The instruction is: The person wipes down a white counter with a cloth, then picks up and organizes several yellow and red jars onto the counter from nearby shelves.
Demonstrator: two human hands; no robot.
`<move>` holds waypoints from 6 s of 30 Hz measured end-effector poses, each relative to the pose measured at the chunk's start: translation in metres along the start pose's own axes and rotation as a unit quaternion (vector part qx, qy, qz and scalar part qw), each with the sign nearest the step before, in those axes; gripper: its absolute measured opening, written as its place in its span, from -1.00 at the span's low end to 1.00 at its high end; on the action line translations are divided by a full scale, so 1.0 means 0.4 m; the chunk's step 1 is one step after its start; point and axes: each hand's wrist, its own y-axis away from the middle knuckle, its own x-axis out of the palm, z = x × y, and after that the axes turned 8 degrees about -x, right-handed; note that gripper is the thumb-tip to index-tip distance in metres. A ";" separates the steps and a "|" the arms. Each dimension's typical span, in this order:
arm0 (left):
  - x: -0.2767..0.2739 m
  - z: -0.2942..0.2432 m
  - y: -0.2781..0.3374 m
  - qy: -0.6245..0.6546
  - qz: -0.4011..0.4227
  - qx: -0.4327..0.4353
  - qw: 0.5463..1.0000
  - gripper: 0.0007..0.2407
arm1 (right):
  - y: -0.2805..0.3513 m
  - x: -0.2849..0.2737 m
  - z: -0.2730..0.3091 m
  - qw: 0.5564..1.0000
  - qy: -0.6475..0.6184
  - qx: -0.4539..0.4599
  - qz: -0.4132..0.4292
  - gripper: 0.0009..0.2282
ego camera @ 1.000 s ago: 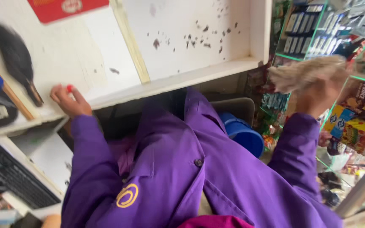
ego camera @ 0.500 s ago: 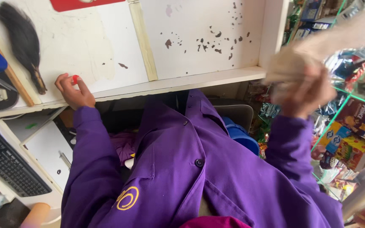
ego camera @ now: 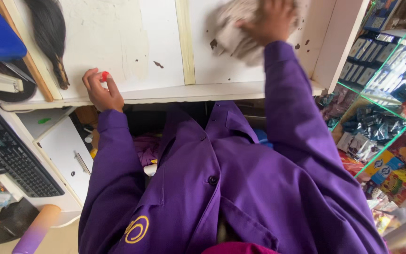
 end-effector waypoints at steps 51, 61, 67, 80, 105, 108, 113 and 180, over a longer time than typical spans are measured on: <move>-0.044 0.003 -0.015 0.014 0.094 -0.078 0.992 -0.91 | -0.205 0.168 0.694 0.900 -0.036 -0.435 -0.005 -0.51; -0.020 0.043 0.018 -0.010 0.045 -0.050 0.998 -0.89 | 0.109 0.290 0.395 0.828 -0.146 -0.510 0.183 -0.63; -0.021 0.057 0.024 -0.023 0.064 -0.057 0.996 -0.91 | 0.232 0.135 -0.040 0.902 0.078 -0.350 0.241 -0.90; -0.014 0.093 -0.119 -0.119 0.129 -0.141 0.974 -0.70 | 0.336 0.177 -0.236 0.950 0.142 0.242 0.138 -0.39; 0.091 -0.076 -0.009 -0.214 0.482 0.015 0.850 -0.81 | 0.219 0.317 0.510 0.984 -0.127 -0.063 0.112 -0.83; 0.168 -0.086 0.041 -0.232 0.505 0.068 0.829 -0.90 | 0.203 0.315 0.451 0.973 -0.160 -0.051 0.157 -0.86; 0.328 -0.167 0.111 -0.200 0.517 0.106 0.825 -0.92 | 0.219 0.260 0.272 0.980 -0.139 -0.026 0.142 -0.76; 0.655 -0.882 0.340 0.319 0.735 -0.134 0.583 -0.54 | 0.461 -0.273 -0.271 0.869 -0.391 0.303 0.009 -0.79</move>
